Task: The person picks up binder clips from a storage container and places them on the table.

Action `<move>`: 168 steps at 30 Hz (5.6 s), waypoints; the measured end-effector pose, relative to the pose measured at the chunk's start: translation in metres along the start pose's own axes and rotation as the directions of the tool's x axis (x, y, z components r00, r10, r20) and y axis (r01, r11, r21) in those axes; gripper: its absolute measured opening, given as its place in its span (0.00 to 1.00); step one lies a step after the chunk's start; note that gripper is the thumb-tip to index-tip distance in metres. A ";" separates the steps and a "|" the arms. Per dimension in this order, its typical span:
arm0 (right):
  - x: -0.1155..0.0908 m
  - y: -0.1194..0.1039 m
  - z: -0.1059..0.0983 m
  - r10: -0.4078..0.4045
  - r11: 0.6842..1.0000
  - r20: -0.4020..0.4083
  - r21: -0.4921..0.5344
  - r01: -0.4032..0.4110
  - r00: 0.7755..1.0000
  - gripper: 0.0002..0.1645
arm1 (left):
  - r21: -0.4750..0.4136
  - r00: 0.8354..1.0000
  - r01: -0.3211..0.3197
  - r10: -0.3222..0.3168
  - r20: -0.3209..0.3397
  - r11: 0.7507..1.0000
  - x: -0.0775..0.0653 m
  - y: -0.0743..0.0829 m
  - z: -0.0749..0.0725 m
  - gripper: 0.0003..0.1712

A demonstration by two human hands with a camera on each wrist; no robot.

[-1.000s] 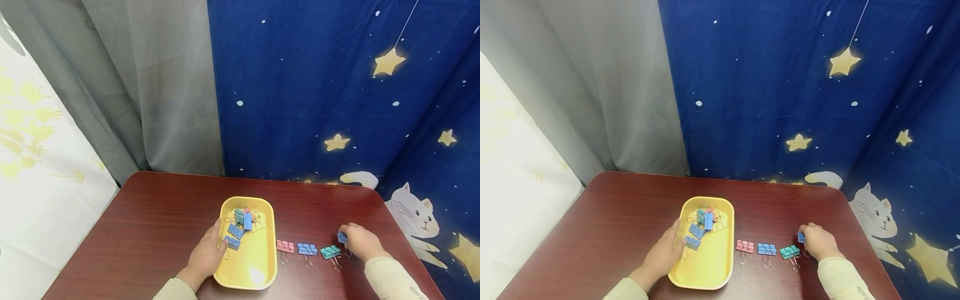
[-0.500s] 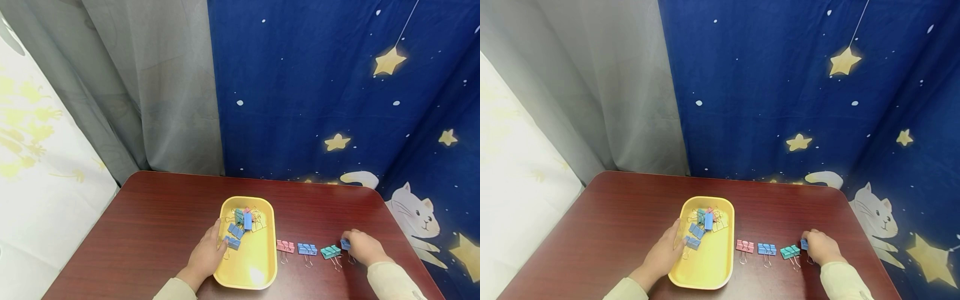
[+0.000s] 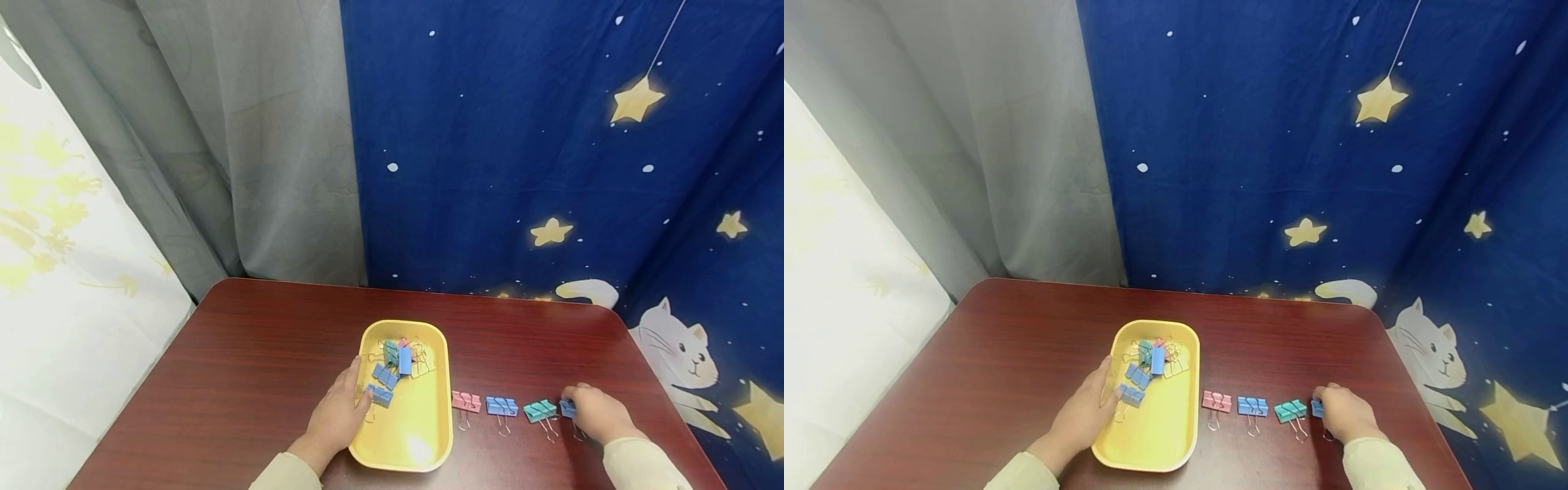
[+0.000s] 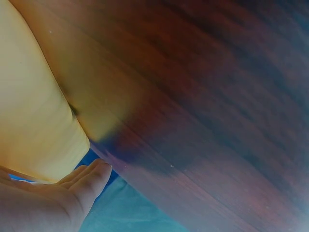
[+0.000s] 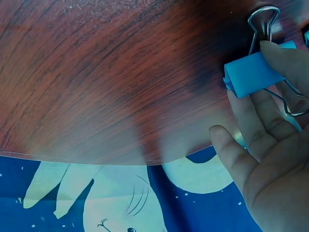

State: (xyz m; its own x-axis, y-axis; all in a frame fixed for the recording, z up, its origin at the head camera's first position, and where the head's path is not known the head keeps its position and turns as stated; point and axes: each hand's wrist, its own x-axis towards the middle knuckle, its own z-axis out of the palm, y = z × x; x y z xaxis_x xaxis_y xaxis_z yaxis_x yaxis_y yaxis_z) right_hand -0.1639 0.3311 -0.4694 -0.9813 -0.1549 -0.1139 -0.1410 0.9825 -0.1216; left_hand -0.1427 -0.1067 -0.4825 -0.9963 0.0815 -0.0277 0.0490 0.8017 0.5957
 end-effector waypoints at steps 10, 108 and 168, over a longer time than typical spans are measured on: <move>-0.002 0.001 0.002 0.015 1.000 0.007 -0.006 -0.015 1.000 0.19 | -0.008 1.000 0.001 -0.001 0.006 1.000 -0.001 0.003 -0.003 0.39; 0.031 -0.171 -0.035 -0.336 0.929 -0.362 0.022 0.369 0.869 0.45 | -0.009 1.000 0.002 -0.002 -0.002 1.000 0.000 -0.002 0.003 0.38; 0.043 -0.270 -0.023 -0.535 0.845 0.018 0.004 0.535 0.845 0.38 | 0.017 1.000 -0.015 0.016 -0.009 1.000 0.000 -0.003 0.003 0.38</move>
State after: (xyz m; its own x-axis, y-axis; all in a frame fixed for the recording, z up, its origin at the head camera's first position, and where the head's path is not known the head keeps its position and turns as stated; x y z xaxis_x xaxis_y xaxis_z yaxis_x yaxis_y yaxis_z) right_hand -0.1707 0.0613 -0.4192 -0.7513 -0.6582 -0.0486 -0.6435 0.7469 -0.1673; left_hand -0.1424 -0.1073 -0.4860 -0.9960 0.0885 -0.0111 0.0656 0.8103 0.5823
